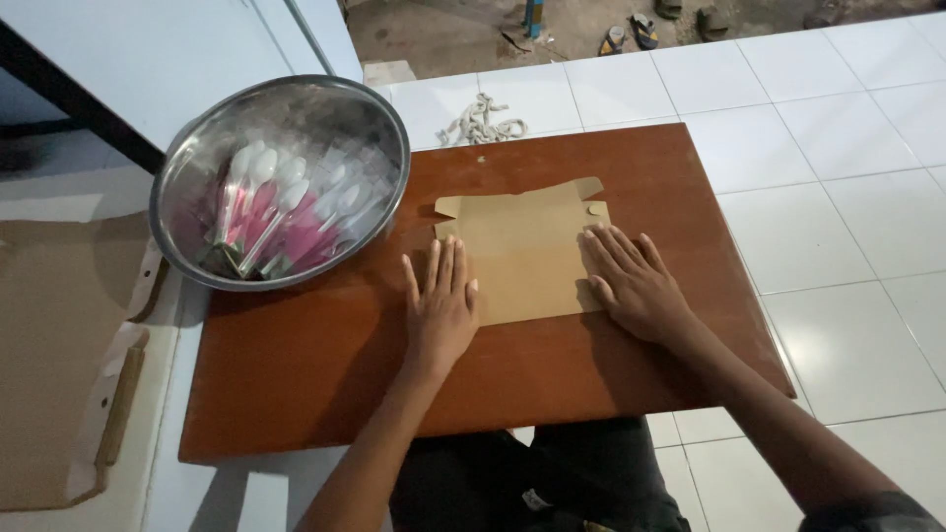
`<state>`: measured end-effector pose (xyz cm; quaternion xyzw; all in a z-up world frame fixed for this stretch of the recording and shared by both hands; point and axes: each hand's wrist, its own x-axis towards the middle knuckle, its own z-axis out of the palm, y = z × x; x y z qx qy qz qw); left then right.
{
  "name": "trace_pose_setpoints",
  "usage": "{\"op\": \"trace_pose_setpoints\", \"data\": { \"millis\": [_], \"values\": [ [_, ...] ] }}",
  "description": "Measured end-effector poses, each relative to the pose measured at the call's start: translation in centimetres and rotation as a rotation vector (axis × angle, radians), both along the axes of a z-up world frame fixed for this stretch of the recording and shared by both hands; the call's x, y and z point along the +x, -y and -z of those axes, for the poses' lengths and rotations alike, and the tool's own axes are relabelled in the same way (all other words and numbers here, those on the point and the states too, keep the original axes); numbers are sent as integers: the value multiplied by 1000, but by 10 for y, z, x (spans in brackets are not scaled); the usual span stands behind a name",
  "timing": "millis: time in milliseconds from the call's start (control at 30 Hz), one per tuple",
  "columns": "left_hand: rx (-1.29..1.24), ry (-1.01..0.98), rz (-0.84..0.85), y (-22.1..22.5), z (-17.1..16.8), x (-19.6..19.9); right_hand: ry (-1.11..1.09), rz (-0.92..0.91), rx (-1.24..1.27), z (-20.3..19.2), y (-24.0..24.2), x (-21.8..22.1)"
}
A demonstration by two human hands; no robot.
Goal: The person folds a cardboard box by hand at a table and places a plastic-wrapped item inside.
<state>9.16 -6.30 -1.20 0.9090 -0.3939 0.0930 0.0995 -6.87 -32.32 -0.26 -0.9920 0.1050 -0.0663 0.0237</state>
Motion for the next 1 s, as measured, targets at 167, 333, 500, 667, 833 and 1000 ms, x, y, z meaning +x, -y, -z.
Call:
{"op": "trace_pose_setpoints", "data": {
  "millis": [167,333,500,667,833,1000],
  "values": [
    [52,-147,-9,48,-6,-21,12,-8,-11,3,-1,0],
    [171,-211,97,91,-20,-49,2,3,23,4,-3,-1],
    [194,-110,225,111,-21,-49,-5,12,39,3,-2,1],
    [-56,-239,210,96,9,-33,-32,5,39,-6,-2,-1],
    [-120,-259,109,47,-8,-7,-31,-16,6,2,2,-4],
    [-163,-64,-25,18,16,24,-16,-30,-3,-1,2,-2]
  ]
}}
